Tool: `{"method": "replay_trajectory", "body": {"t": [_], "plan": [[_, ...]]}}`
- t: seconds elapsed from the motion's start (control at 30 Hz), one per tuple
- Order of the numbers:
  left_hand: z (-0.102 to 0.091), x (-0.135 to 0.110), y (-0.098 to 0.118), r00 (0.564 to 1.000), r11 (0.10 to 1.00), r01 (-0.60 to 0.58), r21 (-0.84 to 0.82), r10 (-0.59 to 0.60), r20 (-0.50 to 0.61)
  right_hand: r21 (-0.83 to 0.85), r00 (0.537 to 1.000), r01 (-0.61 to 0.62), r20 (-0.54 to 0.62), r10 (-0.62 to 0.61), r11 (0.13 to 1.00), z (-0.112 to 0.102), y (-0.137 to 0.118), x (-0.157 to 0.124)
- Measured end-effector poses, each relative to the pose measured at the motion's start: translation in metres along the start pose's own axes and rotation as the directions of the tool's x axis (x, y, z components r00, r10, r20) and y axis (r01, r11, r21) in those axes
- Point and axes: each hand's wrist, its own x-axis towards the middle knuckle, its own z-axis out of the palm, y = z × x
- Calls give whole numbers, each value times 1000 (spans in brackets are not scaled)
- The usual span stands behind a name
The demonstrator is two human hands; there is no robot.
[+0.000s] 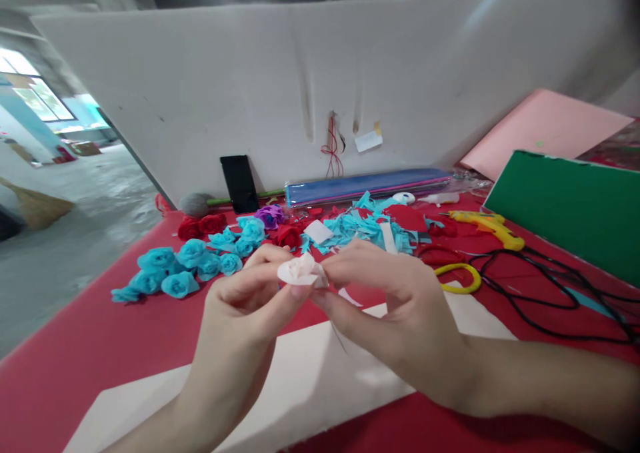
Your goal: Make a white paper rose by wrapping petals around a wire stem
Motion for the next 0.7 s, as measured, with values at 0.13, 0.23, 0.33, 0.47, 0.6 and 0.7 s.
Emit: {"method": "replay_trajectory", "body": {"t": [0.13,0.23,0.33,0.47,0.6,0.7], "plan": [[-1,0,1,999,1000,-12,17,11,43,88,1000,-27,-12,28,996,-2,0,1],[-4,3,3,994,999,-16,44,11,105,132,999,-46,14,45,990,-5,-1,3],[-8,7,7,984,995,-44,86,28,178,141,997,-50,72,40,989,-8,-3,5],[-12,12,13,956,978,-102,182,46,289,123,984,-56,174,34,991,-12,-4,9],[-12,14,19,934,945,-116,304,-1,358,72,963,-74,264,52,995,-18,-4,12],[-11,13,24,918,911,-115,396,-55,393,9,931,-103,354,93,995,-21,-6,12]]}}
